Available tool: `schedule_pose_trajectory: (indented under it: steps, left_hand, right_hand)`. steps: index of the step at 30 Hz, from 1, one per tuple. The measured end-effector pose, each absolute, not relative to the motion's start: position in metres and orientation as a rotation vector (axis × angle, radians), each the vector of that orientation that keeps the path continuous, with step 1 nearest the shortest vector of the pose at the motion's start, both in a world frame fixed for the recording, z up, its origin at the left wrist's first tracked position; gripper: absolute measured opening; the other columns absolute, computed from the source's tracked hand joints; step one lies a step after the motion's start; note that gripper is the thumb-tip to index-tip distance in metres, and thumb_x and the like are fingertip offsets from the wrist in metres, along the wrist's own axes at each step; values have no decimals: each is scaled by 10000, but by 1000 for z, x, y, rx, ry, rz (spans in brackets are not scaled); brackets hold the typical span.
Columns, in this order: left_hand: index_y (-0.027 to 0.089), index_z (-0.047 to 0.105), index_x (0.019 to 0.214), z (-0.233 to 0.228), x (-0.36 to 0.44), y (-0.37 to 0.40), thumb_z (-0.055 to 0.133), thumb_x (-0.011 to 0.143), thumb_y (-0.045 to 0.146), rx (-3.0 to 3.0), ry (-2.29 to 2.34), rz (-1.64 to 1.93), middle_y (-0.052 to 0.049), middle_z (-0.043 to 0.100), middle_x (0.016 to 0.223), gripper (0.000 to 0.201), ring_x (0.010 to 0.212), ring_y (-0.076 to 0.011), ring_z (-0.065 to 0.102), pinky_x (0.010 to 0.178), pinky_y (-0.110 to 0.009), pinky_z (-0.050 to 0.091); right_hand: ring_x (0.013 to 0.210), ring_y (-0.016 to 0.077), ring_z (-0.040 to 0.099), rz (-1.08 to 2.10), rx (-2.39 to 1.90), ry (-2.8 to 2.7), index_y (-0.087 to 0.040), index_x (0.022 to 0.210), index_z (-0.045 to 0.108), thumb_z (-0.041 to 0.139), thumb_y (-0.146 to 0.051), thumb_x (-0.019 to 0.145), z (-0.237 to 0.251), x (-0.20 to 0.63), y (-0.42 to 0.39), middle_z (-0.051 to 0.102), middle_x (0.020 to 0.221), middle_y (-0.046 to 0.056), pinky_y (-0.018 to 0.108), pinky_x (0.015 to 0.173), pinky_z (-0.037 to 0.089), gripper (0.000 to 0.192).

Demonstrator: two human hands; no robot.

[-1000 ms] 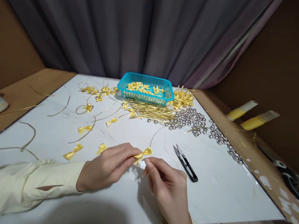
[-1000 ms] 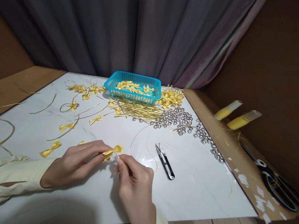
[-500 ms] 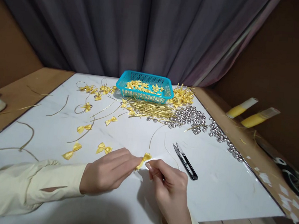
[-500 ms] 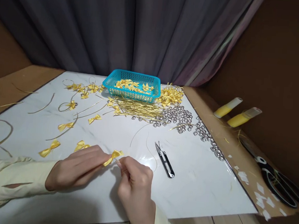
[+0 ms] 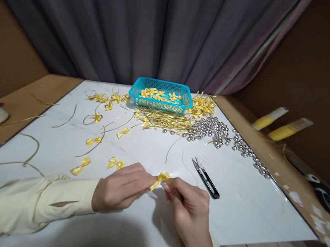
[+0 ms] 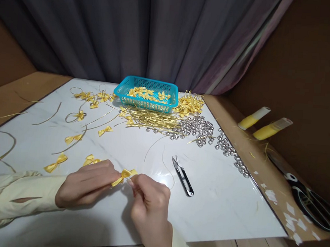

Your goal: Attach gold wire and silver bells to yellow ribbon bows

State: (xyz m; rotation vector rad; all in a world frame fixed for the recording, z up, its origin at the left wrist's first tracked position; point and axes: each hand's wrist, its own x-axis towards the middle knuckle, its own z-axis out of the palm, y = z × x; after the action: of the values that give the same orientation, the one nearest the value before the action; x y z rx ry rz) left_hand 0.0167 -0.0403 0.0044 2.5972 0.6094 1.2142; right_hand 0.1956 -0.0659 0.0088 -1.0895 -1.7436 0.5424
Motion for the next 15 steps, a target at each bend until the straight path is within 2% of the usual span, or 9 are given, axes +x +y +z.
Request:
schedule_pose_trajectory:
  steps: [7,15]
  left_hand:
    - [111,533,1076,6,17,-38,458,895,91,2613,623,1190,-97,641,779,197,663,-156,514,592,-280,463]
    - [72,555,1011,6,17,-38,457,888,69,2611,588,1192,-109,638,736,157,627,-150,507,577,-282,468]
  right_hand:
    - [403,41,381,499,-1083,-1749,-155,565,486,383,6,719,8,195,-64,415,470,-51,146,431,302,245]
    - [406,48,422,433,-1091,-1780,-150,578,518,372,2,712,7,196,-67,438,469,-46,152,437,320,249]
